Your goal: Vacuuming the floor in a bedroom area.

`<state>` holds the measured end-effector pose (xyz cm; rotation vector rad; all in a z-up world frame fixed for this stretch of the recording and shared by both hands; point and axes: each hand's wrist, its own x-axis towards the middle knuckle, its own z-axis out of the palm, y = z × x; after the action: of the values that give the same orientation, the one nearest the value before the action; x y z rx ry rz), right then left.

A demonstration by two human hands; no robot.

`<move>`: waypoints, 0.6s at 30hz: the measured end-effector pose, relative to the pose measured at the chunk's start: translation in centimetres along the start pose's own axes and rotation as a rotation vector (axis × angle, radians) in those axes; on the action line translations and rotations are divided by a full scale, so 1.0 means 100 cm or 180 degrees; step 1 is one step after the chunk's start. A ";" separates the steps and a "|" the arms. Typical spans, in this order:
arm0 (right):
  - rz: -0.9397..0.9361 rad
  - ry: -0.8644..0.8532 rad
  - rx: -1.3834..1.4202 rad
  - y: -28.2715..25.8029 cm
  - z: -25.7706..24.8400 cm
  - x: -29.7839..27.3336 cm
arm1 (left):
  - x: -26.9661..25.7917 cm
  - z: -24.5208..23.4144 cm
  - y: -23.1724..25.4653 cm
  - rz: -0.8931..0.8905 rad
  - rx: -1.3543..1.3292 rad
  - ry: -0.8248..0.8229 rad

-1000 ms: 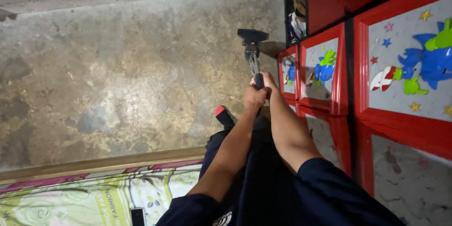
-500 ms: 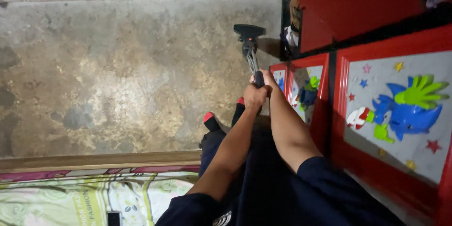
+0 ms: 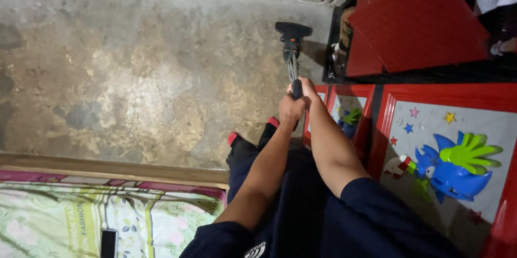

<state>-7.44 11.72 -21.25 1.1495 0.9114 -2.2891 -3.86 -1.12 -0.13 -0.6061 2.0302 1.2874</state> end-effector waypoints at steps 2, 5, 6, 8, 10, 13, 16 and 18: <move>0.0119 -0.0038 -0.0044 0.001 0.009 -0.001 | 0.010 0.004 -0.015 0.0086 -0.0183 0.0068; 0.0242 -0.0066 -0.0097 0.010 0.017 -0.002 | 0.000 -0.009 -0.014 0.0028 -0.0393 0.0164; 0.0248 -0.0065 -0.0117 0.015 0.020 -0.002 | -0.009 -0.017 -0.009 -0.0116 -0.0430 0.0200; 0.0254 -0.0053 -0.0167 0.024 0.027 -0.003 | -0.003 -0.019 -0.027 -0.0048 -0.0507 0.0246; 0.0257 -0.0043 -0.0219 0.036 0.036 -0.004 | -0.003 -0.027 -0.039 0.0025 -0.0585 0.0293; 0.0256 0.0000 -0.0309 0.054 0.047 -0.006 | -0.007 -0.041 -0.052 -0.0040 -0.0634 0.0227; 0.0278 0.0027 -0.0398 0.081 0.055 -0.013 | -0.017 -0.058 -0.071 -0.0124 -0.0353 0.0419; 0.0270 -0.0116 -0.0509 0.097 0.062 -0.015 | -0.037 -0.080 -0.068 -0.0372 -0.0564 0.0223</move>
<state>-3.98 0.68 -20.87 1.0546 0.9928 -2.1212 1.06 -11.07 0.82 -0.8500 1.9178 1.4023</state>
